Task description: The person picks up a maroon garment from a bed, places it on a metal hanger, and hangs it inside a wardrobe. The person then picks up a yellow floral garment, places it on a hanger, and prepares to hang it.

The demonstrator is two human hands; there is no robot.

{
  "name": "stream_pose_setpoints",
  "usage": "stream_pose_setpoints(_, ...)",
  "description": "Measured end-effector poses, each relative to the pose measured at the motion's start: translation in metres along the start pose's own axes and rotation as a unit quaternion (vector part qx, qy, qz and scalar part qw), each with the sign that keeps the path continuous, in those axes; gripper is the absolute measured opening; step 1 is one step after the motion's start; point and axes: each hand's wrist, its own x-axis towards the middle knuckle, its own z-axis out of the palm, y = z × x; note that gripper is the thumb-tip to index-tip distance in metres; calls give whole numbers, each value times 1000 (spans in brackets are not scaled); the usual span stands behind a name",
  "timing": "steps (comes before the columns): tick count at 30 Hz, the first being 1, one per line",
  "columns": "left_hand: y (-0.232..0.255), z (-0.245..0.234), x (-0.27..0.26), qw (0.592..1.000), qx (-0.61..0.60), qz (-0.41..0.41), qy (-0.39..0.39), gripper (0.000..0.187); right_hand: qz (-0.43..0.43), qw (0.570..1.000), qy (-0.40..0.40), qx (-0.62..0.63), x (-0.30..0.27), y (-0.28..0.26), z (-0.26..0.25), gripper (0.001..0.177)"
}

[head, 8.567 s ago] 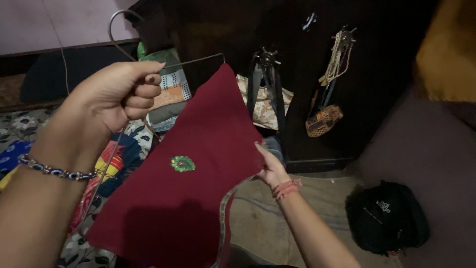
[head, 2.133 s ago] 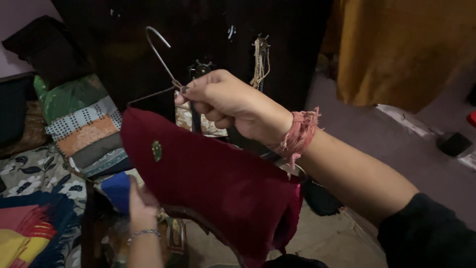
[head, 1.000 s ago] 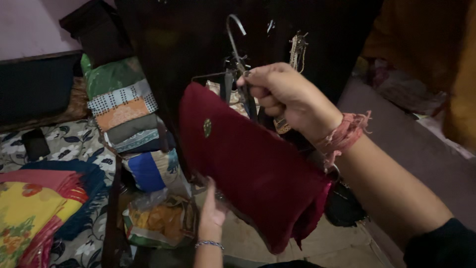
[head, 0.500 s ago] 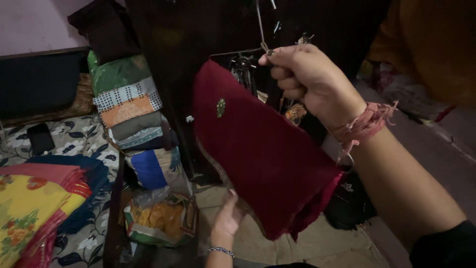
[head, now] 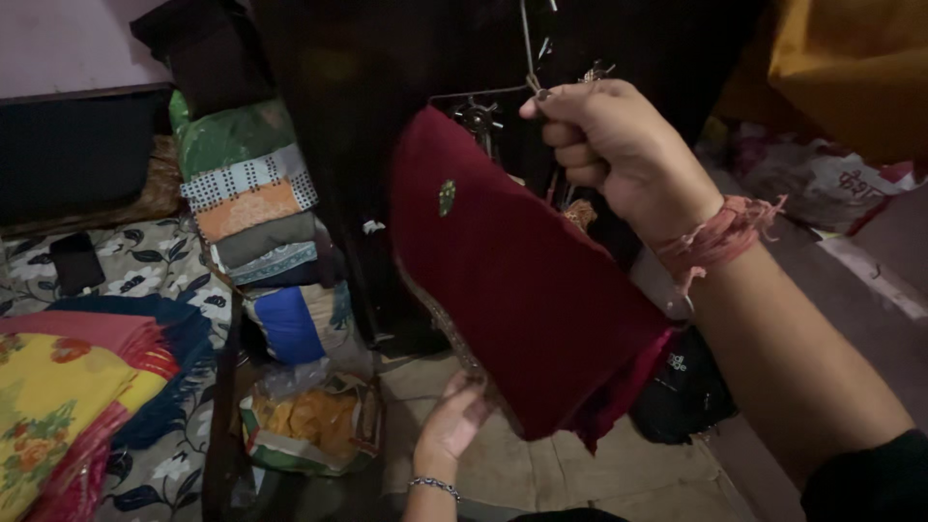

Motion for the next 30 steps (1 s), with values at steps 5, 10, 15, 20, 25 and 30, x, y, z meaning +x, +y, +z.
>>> stream_pose_setpoints(5,-5,7,3,974,211,-82,-26,76,-7,1000,-2,-7,-2,-1,-3,20)
stream_pose_setpoints(10,-3,-6,3,986,159,-51,13,61,5,1000,14,-5,-8,0,1,22)
stream_pose_setpoints(15,17,-6,1,997,-45,47,48,71,11,999,29,-32,-9,1,5,22)
stream_pose_setpoints(20,21,8,37,982,-159,40,99,69,15,1000,18,-20,-9,2,5,23)
stream_pose_setpoints(25,13,-1,51,974,-153,70,154,66,16,1000,0,-18,-12,2,6,23)
stream_pose_setpoints(30,41,27,27,979,-136,51,141,81,11,999,-31,-1,-18,3,6,21)
